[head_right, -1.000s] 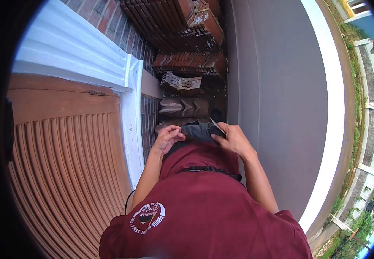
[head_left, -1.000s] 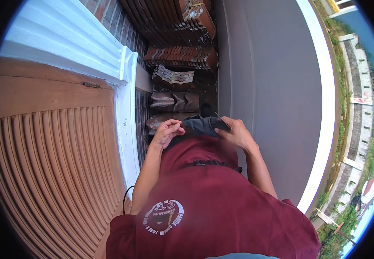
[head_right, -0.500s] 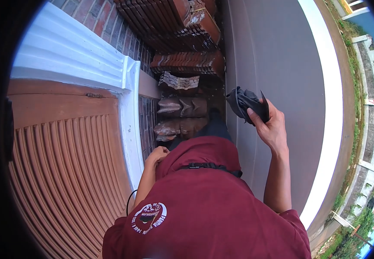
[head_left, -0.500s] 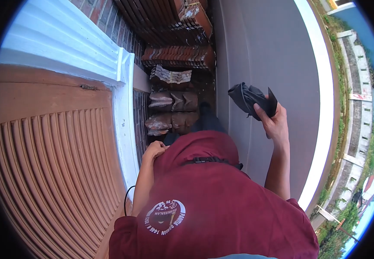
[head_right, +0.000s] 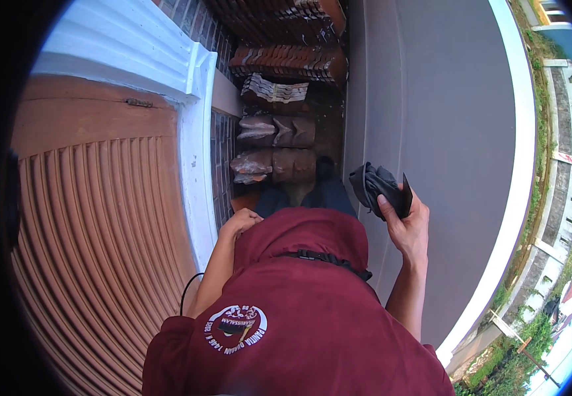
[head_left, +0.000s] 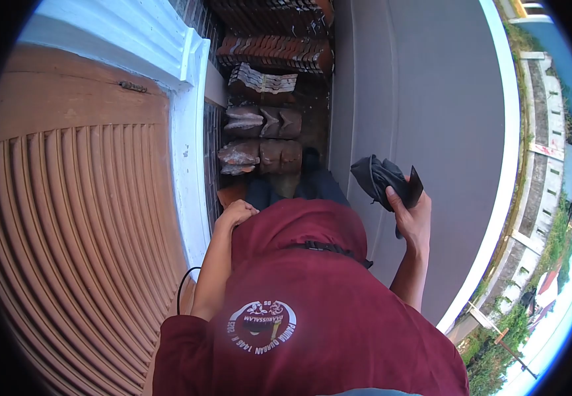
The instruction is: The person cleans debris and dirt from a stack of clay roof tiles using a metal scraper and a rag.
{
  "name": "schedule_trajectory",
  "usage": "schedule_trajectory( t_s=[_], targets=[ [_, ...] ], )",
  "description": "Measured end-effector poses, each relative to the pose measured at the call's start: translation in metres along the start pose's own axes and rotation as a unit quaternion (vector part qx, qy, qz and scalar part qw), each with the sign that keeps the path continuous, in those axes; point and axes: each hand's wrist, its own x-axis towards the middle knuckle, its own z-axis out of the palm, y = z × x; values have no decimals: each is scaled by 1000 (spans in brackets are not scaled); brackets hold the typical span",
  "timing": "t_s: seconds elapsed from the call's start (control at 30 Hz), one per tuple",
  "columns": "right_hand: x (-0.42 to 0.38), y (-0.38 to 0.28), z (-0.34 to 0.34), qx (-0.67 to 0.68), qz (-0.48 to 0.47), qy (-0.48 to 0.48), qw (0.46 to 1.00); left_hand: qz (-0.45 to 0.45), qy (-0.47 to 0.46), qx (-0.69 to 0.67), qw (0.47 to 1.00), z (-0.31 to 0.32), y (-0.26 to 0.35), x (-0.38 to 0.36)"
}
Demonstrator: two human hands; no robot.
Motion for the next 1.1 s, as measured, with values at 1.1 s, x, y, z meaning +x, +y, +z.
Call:
schedule_trajectory(
  t_s=[1.1],
  targets=[
    [83,-106,-127,-25,-116,-175,977,-50,87,28,995,-29,89,-65]
  ],
)
